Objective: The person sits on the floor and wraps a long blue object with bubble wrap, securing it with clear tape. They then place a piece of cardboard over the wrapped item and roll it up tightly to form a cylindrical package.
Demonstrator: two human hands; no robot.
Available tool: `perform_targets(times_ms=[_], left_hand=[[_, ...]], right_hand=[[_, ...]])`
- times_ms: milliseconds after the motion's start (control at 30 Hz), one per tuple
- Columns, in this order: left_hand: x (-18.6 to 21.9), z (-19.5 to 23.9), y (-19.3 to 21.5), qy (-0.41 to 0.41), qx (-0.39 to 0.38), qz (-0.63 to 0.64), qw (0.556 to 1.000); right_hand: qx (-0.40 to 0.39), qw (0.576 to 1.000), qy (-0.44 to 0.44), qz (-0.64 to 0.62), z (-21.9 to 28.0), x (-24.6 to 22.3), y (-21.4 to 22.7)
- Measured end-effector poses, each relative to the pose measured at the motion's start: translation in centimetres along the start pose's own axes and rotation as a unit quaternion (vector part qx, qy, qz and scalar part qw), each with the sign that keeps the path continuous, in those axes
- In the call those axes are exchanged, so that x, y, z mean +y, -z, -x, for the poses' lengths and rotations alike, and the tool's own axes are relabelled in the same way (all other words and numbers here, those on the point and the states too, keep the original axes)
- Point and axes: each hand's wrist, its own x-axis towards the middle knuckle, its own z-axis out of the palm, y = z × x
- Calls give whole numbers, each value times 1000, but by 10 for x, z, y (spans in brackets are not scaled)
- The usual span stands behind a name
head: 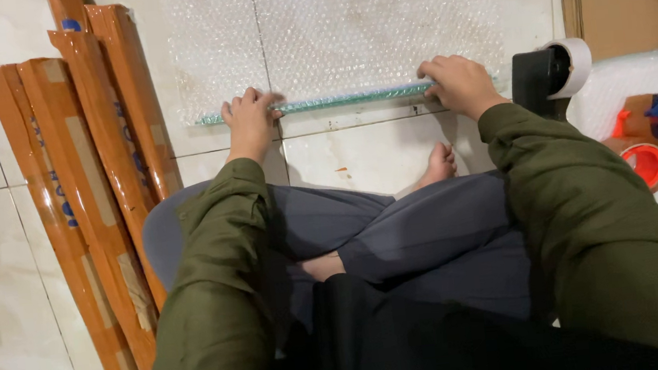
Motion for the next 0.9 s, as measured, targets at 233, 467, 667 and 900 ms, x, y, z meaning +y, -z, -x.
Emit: perform_targets(times_ms=[233,467,667,900], left_hand=[[13,4,12,27,0,-10,1000],[14,3,17,28,-1,-20,999],[13,2,18,32,-9,-8,999],[2,-3,5,25,7,-8,1000]], right_hand=[[12,999,2,29,1,2,3],[-17,996,-35,-82,-10,11,-13],[-27,995,-64,-69,-7,8,-12],[-34,996,-65,-56,-4,3,-1]])
